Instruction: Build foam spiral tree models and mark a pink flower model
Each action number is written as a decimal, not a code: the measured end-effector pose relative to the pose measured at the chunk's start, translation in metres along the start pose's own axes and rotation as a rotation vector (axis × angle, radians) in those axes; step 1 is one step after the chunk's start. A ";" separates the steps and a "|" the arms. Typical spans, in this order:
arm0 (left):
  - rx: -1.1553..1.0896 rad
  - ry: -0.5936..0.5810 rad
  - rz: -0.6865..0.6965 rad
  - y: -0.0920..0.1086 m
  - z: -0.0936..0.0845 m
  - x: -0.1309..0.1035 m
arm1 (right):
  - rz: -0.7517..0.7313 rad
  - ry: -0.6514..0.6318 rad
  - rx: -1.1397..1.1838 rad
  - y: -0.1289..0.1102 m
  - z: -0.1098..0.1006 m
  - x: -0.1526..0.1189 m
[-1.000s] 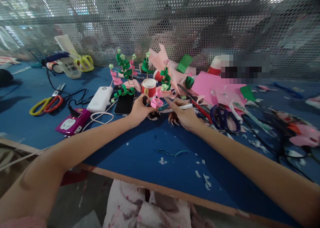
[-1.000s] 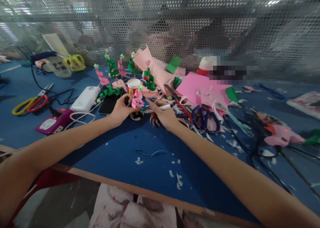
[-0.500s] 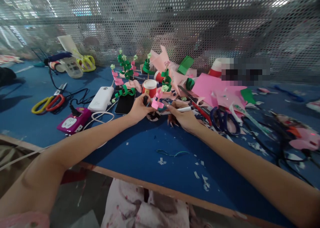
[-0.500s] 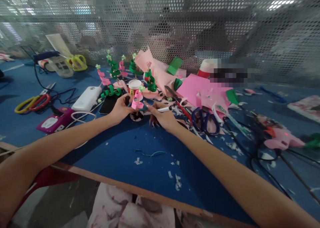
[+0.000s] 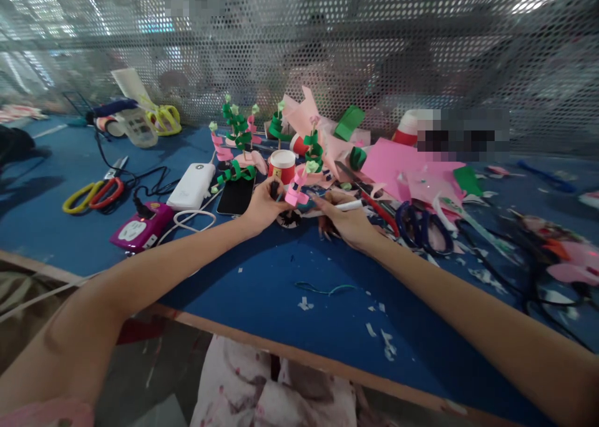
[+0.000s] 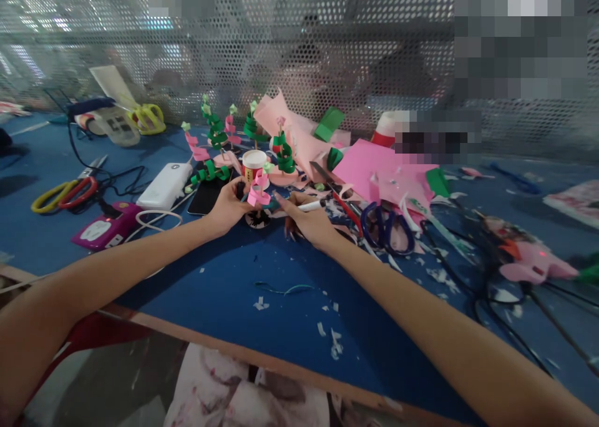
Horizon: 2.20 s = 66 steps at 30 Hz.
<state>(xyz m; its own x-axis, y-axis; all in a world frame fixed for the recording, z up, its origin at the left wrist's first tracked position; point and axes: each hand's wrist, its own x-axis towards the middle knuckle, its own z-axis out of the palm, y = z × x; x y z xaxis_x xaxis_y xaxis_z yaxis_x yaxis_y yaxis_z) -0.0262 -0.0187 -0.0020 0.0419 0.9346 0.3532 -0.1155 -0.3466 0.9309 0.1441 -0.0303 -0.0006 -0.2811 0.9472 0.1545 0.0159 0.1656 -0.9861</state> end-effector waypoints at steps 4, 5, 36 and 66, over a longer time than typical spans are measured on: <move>-0.035 -0.006 -0.035 0.001 0.002 -0.002 | 0.021 -0.009 0.005 0.001 -0.001 0.001; -0.035 -0.005 -0.033 0.002 0.002 -0.002 | 0.016 0.004 0.007 0.001 -0.001 0.001; -0.121 0.052 -0.118 0.002 0.005 -0.003 | 0.012 0.026 -0.015 0.002 -0.001 0.000; -0.118 0.075 -0.145 0.009 0.007 -0.006 | 0.061 0.044 0.026 -0.005 0.002 -0.003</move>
<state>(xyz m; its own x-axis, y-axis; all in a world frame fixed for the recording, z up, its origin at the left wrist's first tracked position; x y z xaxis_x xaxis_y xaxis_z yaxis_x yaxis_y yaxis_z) -0.0202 -0.0276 0.0051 -0.0070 0.9790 0.2038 -0.2294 -0.1999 0.9526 0.1427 -0.0341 0.0036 -0.2381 0.9665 0.0958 0.0069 0.1004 -0.9949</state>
